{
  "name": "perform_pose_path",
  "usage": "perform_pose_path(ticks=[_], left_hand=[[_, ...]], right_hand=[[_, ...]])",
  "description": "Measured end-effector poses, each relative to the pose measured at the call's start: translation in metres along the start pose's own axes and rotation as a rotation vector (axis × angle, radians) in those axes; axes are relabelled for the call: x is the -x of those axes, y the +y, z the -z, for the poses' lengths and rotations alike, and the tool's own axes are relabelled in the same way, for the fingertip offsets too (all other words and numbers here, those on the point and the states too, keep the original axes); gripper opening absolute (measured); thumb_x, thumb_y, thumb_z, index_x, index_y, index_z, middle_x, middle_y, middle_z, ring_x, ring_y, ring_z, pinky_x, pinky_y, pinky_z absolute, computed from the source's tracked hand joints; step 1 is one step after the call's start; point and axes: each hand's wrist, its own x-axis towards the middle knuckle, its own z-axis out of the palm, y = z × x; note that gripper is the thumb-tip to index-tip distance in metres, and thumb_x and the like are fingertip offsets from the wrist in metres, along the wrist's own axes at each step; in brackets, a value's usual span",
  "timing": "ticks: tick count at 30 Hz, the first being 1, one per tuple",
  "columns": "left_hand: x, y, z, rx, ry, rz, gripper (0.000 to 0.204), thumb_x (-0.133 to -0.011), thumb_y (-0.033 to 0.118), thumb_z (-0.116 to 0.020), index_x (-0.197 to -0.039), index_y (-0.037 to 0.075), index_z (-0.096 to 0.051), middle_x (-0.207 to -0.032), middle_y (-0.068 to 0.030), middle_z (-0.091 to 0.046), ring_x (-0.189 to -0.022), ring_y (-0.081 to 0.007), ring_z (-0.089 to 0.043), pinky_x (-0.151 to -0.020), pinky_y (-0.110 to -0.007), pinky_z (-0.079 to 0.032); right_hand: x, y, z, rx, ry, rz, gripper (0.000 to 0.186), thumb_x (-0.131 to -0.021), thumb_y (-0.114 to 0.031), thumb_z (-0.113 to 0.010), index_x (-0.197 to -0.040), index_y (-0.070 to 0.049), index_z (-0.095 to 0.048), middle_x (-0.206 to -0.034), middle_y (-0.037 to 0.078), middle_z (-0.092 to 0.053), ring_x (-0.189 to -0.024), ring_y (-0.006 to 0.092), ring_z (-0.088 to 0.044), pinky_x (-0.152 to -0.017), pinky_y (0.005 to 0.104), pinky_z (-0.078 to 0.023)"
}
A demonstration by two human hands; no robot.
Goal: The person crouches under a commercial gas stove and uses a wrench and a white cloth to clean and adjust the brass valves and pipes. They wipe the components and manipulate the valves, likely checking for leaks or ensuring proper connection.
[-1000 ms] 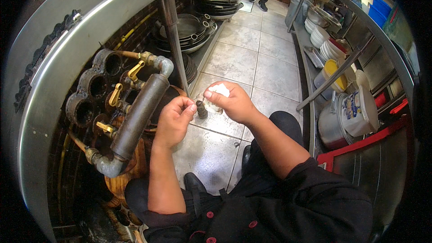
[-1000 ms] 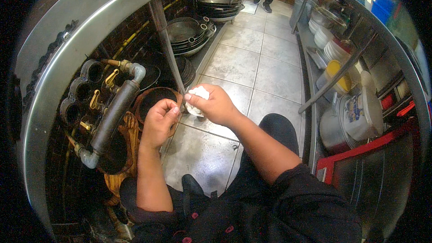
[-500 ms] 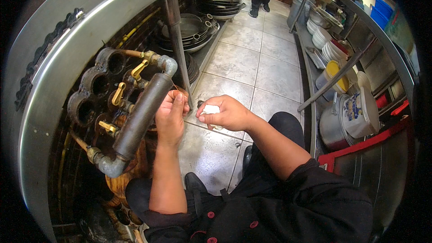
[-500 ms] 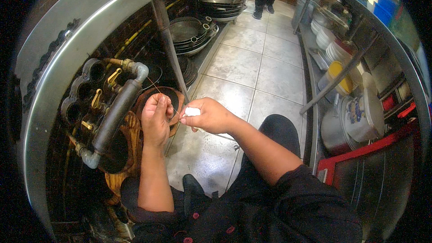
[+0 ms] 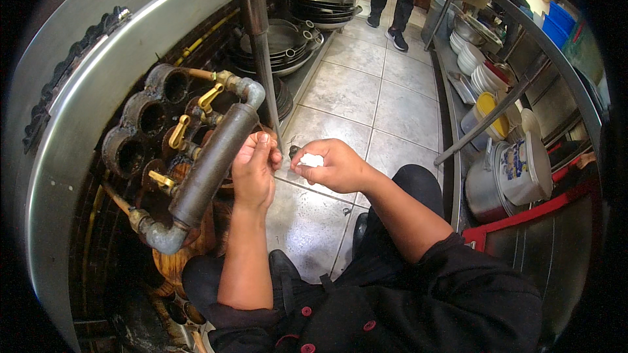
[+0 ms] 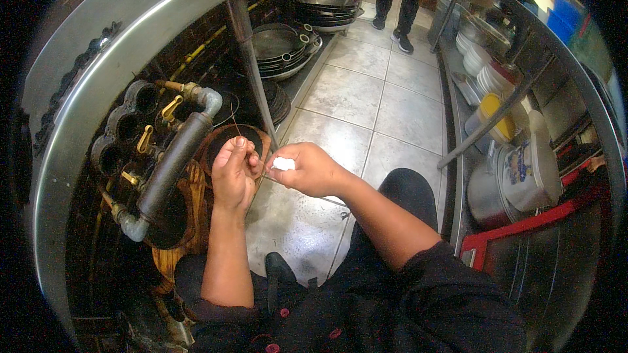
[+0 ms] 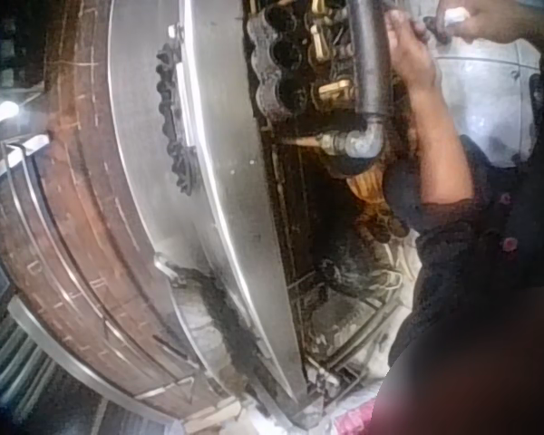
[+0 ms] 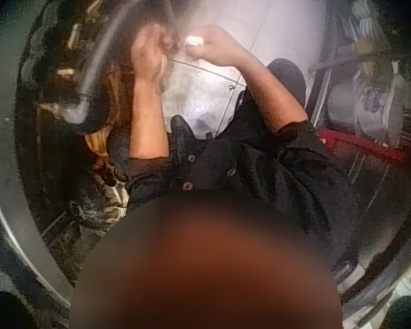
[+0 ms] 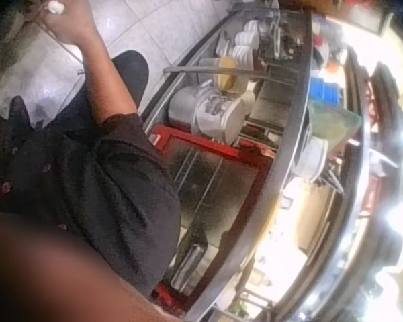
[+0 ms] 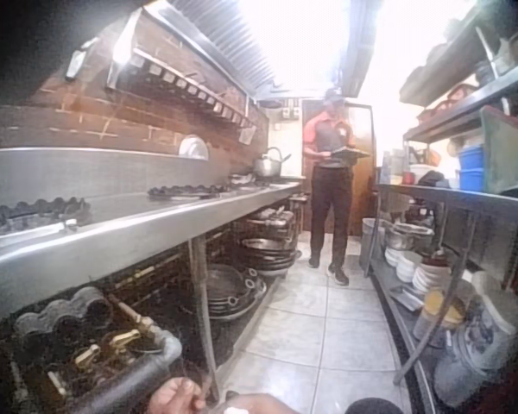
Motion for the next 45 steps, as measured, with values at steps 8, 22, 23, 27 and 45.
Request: perform_pose_path(ticks=[8, 22, 23, 27, 45], left_hand=[[-0.001, 0.018, 0.015, -0.233, -0.153, 0.040, 0.008, -0.090, 0.014, -0.058, -0.092, 0.008, -0.054, -0.080, -0.0002, -0.055, -0.067, -0.0089, -0.049, -0.062, -0.022, -0.042], [0.006, 0.016, 0.009, -0.568, -0.196, -0.029, 0.017, -0.089, 0.012, -0.061, -0.101, -0.001, -0.059, -0.086, -0.0018, -0.060, -0.077, -0.0068, -0.055, -0.069, -0.020, -0.045], [0.006, 0.016, 0.008, -0.583, -0.178, -0.020, 0.016, -0.090, 0.012, -0.061, -0.099, 0.000, -0.060, -0.084, -0.0014, -0.061, -0.075, -0.0066, -0.055, -0.068, -0.020, -0.045], [0.005, 0.013, 0.007, -0.620, -0.125, -0.011, 0.017, -0.090, 0.017, -0.062, -0.093, 0.000, -0.062, -0.078, -0.0001, -0.061, -0.070, -0.0060, -0.054, -0.065, -0.020, -0.044], [0.005, 0.021, 0.012, -0.560, -0.142, 0.006, 0.018, -0.093, 0.020, -0.058, -0.095, 0.003, -0.059, -0.077, -0.0011, -0.059, -0.069, -0.0070, -0.051, -0.065, -0.021, -0.044]], right_hand=[[-0.003, 0.005, 0.008, 0.607, 0.156, 0.210, 0.019, -0.072, -0.016, -0.066, -0.087, -0.005, -0.066, -0.086, 0.014, -0.065, -0.083, 0.0318, -0.062, -0.076, 0.0378, -0.050], [0.003, -0.008, 0.004, 0.796, 0.284, 0.135, 0.019, -0.068, -0.018, -0.069, -0.081, -0.005, -0.062, -0.079, 0.014, -0.060, -0.078, 0.0338, -0.061, -0.072, 0.0421, -0.050], [0.003, -0.009, 0.003, 0.794, 0.291, 0.134, 0.019, -0.068, -0.018, -0.069, -0.080, -0.005, -0.061, -0.079, 0.014, -0.059, -0.078, 0.0339, -0.060, -0.071, 0.0423, -0.049], [0.003, -0.006, 0.001, 0.745, 0.312, 0.144, 0.019, -0.069, -0.018, -0.069, -0.081, -0.005, -0.062, -0.080, 0.015, -0.060, -0.078, 0.0344, -0.061, -0.071, 0.0421, -0.050], [0.003, -0.014, 0.012, 0.332, 0.191, 0.281, 0.016, -0.075, -0.016, -0.070, -0.085, -0.005, -0.067, -0.080, 0.013, -0.065, -0.078, 0.0290, -0.063, -0.073, 0.0348, -0.049]])
